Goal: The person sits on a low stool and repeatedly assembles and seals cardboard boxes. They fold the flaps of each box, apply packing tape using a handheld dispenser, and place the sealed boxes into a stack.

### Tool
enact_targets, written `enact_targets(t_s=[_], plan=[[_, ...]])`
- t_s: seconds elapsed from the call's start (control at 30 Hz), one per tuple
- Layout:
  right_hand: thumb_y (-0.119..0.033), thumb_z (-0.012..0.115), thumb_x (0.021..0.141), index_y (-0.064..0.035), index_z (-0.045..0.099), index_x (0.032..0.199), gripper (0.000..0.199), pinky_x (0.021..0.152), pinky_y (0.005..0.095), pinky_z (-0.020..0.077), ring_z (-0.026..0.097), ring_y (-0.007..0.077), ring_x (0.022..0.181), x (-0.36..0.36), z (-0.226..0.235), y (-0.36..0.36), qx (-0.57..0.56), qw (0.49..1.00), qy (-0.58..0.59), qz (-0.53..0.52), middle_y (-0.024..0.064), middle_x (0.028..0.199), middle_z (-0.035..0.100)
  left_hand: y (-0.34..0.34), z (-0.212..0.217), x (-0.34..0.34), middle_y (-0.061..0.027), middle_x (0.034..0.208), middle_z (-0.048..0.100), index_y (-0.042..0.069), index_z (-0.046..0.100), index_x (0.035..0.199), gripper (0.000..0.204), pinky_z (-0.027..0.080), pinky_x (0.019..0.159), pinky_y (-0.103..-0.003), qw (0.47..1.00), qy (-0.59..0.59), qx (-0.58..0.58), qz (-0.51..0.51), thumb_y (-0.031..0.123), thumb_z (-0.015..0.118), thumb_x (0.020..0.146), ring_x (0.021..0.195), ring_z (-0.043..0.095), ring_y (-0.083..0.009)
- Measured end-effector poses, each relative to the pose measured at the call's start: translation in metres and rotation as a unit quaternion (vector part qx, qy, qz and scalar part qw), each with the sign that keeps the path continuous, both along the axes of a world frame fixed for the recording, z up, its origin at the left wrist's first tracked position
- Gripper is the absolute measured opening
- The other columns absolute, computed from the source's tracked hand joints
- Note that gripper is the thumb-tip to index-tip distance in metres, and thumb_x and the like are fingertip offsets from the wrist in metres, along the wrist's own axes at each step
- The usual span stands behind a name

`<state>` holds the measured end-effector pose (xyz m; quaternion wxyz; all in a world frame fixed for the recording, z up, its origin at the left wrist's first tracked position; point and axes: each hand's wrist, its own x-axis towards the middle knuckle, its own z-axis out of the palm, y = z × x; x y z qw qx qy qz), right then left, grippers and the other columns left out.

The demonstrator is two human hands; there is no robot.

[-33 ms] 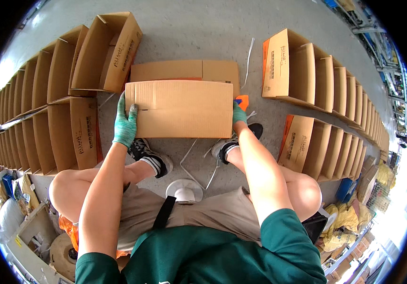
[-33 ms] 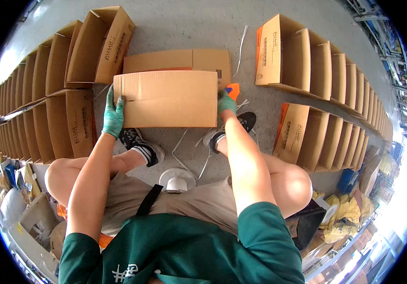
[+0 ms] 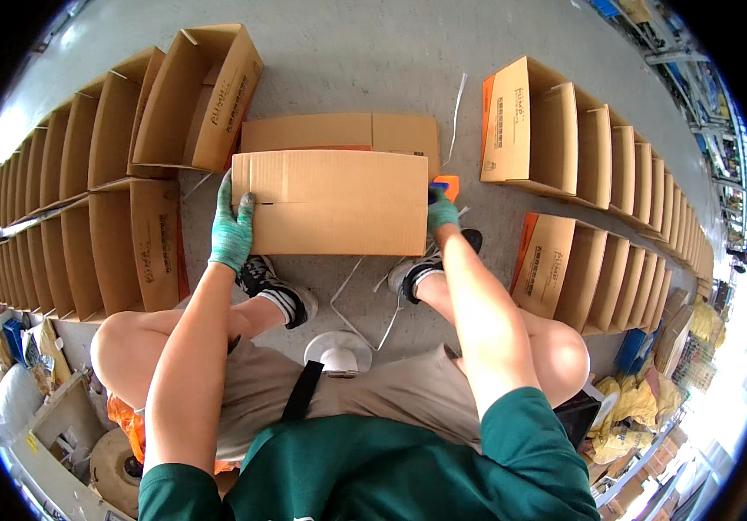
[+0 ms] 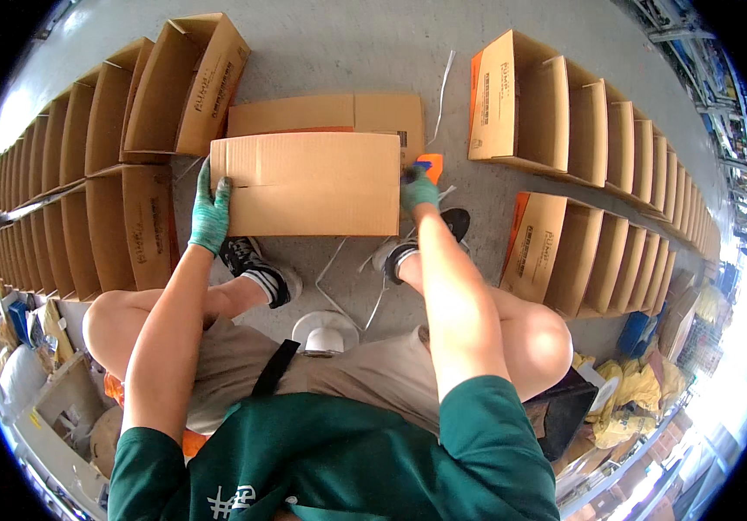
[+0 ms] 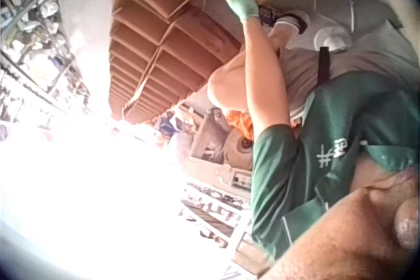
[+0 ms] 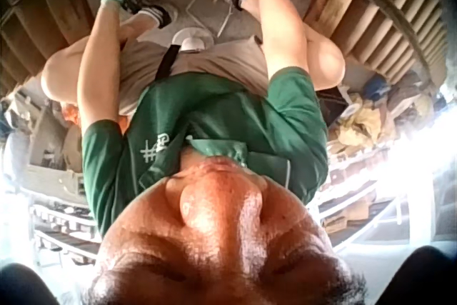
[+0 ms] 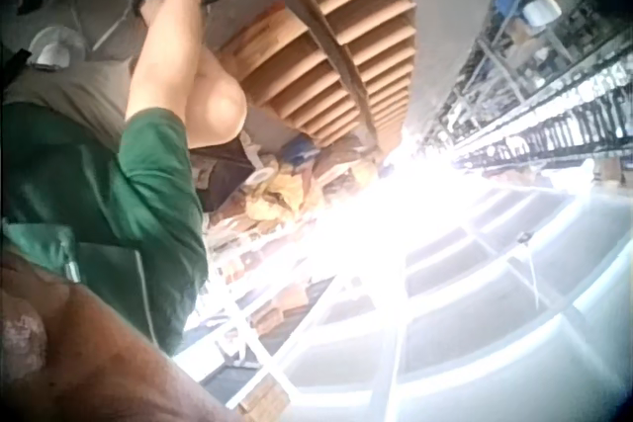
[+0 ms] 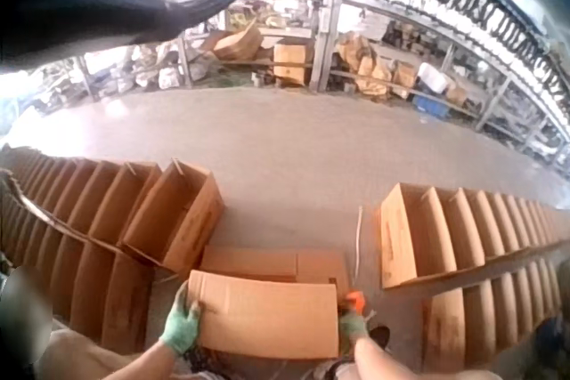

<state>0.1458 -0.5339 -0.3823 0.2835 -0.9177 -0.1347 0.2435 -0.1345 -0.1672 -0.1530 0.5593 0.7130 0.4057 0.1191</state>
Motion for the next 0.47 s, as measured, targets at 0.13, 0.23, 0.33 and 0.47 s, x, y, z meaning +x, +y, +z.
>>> enact_targets(t_s=[0.13, 0.23, 0.33, 0.47], plan=[[-0.012, 0.062, 0.088, -0.0056, 0.063, 0.110, 0.022, 0.086, 0.0305, 0.0495, 0.058, 0.0138, 0.093, 0.019, 0.179, 0.073, 0.251, 0.952, 0.055, -0.168, 0.0029, 0.104, 0.063, 0.005, 0.003, -0.033, -0.0142, 0.142, 0.052, 0.018, 0.032, 0.154, 0.058, 0.041, 0.107, -0.035, 0.999, 0.010, 0.022, 0.045, 0.024, 0.057, 0.102, 0.125, 0.053, -0.0238], [-0.012, 0.060, 0.092, -0.0072, 0.062, 0.127, 0.035, 0.086, 0.0274, 0.0508, 0.060, 0.0112, 0.095, 0.046, 0.259, 0.077, 0.424, 0.896, 0.058, -0.120, 0.0012, 0.108, 0.065, 0.002, 0.000, -0.024, -0.0144, 0.141, 0.054, 0.016, 0.032, 0.154, 0.058, 0.042, 0.106, -0.035, 0.999, 0.002, 0.002, 0.037, 0.025, 0.057, 0.102, 0.123, 0.054, -0.0232], [-0.031, 0.070, 0.091, -0.0055, 0.064, 0.126, 0.044, 0.086, 0.0274, 0.0526, 0.064, 0.0131, 0.093, 0.023, 0.332, 0.105, 0.365, 0.923, 0.108, 0.044, 0.0036, 0.108, 0.068, 0.003, -0.001, -0.023, -0.0139, 0.140, 0.055, 0.016, 0.034, 0.153, 0.058, 0.043, 0.105, -0.035, 0.999, 0.020, 0.005, 0.036, 0.027, 0.057, 0.102, 0.123, 0.055, -0.0234], [-0.049, 0.083, 0.077, -0.0077, 0.066, 0.126, 0.067, 0.088, 0.0270, 0.0541, 0.068, 0.0140, 0.094, -0.027, 0.351, 0.149, 0.266, 0.918, 0.105, 0.273, 0.0097, 0.111, 0.071, 0.001, 0.003, -0.022, -0.0159, 0.142, 0.052, 0.015, 0.034, 0.153, 0.060, 0.039, 0.110, -0.035, 0.999, 0.027, 0.025, 0.037, 0.027, 0.060, 0.100, 0.127, 0.052, -0.0226]])
